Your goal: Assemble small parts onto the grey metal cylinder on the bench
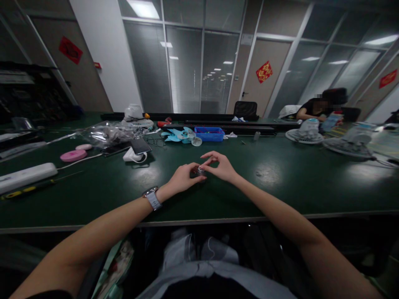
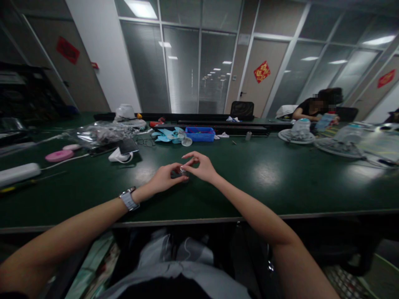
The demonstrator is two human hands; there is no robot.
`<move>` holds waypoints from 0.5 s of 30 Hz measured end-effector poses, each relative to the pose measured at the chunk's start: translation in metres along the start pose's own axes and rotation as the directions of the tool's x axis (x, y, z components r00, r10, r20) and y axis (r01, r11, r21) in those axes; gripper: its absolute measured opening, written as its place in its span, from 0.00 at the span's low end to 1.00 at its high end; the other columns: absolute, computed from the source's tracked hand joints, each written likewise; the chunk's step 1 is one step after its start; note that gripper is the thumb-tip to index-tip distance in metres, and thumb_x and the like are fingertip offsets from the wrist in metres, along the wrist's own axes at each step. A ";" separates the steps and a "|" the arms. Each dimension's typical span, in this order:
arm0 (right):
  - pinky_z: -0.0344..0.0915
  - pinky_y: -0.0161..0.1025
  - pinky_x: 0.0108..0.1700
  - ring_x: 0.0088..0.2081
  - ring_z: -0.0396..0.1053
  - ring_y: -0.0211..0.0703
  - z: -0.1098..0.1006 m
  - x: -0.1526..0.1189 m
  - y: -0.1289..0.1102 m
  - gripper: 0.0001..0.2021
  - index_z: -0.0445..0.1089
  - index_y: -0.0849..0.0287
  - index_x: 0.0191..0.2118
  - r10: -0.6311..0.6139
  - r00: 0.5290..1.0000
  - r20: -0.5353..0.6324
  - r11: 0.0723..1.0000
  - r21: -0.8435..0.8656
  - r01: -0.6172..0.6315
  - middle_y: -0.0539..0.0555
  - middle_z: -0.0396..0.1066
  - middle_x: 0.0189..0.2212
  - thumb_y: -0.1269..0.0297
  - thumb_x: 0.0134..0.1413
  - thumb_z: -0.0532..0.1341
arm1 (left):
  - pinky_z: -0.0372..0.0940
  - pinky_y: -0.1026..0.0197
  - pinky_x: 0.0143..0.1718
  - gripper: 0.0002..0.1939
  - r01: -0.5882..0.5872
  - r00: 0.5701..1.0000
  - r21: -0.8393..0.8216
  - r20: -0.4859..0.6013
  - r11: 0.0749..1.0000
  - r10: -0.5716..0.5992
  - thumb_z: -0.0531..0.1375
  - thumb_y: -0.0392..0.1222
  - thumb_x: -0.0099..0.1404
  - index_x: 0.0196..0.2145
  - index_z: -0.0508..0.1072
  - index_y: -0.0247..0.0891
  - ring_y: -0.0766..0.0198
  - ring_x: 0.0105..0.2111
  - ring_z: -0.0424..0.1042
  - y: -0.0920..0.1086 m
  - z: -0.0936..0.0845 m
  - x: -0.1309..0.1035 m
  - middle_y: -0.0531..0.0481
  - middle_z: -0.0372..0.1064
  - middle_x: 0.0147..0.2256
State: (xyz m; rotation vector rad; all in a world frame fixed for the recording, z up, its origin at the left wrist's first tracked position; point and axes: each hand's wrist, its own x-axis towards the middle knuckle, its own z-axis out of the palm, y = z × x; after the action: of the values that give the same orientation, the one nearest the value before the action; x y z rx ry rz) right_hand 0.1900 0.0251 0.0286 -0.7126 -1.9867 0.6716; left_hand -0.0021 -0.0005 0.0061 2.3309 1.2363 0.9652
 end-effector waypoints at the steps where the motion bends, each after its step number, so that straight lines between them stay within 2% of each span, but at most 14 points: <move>1: 0.70 0.41 0.40 0.32 0.76 0.43 0.000 0.000 0.001 0.19 0.68 0.60 0.45 0.009 1.000 -0.022 1.000 -0.012 -0.009 0.52 0.76 0.28 0.60 0.47 0.67 | 0.66 0.60 0.37 0.22 0.001 1.000 -0.005 0.001 1.000 -0.001 0.62 0.55 0.57 0.45 0.72 0.40 0.60 0.36 0.73 0.000 0.000 0.000 0.48 0.75 0.38; 6: 0.71 0.41 0.39 0.31 0.75 0.43 -0.003 -0.002 0.005 0.18 0.68 0.59 0.44 0.034 0.997 -0.074 0.999 -0.021 -0.036 0.51 0.75 0.27 0.58 0.48 0.66 | 0.66 0.61 0.36 0.22 0.011 1.000 -0.014 0.000 1.000 -0.011 0.62 0.55 0.57 0.45 0.72 0.40 0.61 0.35 0.73 0.001 0.000 0.000 0.49 0.75 0.37; 11: 0.70 0.43 0.45 0.39 0.76 0.45 0.000 -0.004 -0.001 0.20 0.67 0.59 0.46 0.016 0.999 0.039 0.998 0.056 -0.018 0.55 0.77 0.36 0.60 0.46 0.67 | 0.66 0.61 0.35 0.22 -0.008 1.000 0.010 -0.003 1.000 0.008 0.62 0.54 0.58 0.46 0.71 0.39 0.60 0.35 0.73 0.000 -0.001 0.000 0.48 0.75 0.37; 15: 0.68 0.45 0.49 0.41 0.76 0.46 0.000 -0.005 -0.007 0.21 0.67 0.59 0.47 0.007 0.998 0.057 1.000 0.029 -0.009 0.55 0.77 0.36 0.60 0.46 0.67 | 0.66 0.61 0.35 0.22 -0.006 1.000 0.023 -0.008 1.000 0.006 0.62 0.53 0.58 0.47 0.71 0.39 0.60 0.35 0.73 0.000 -0.001 0.000 0.48 0.75 0.38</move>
State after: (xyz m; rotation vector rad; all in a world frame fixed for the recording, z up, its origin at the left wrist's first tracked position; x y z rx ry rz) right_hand 0.1906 0.0167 0.0301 -0.6909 -2.0223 0.7317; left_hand -0.0030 -0.0008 0.0068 2.3520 1.2501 0.9681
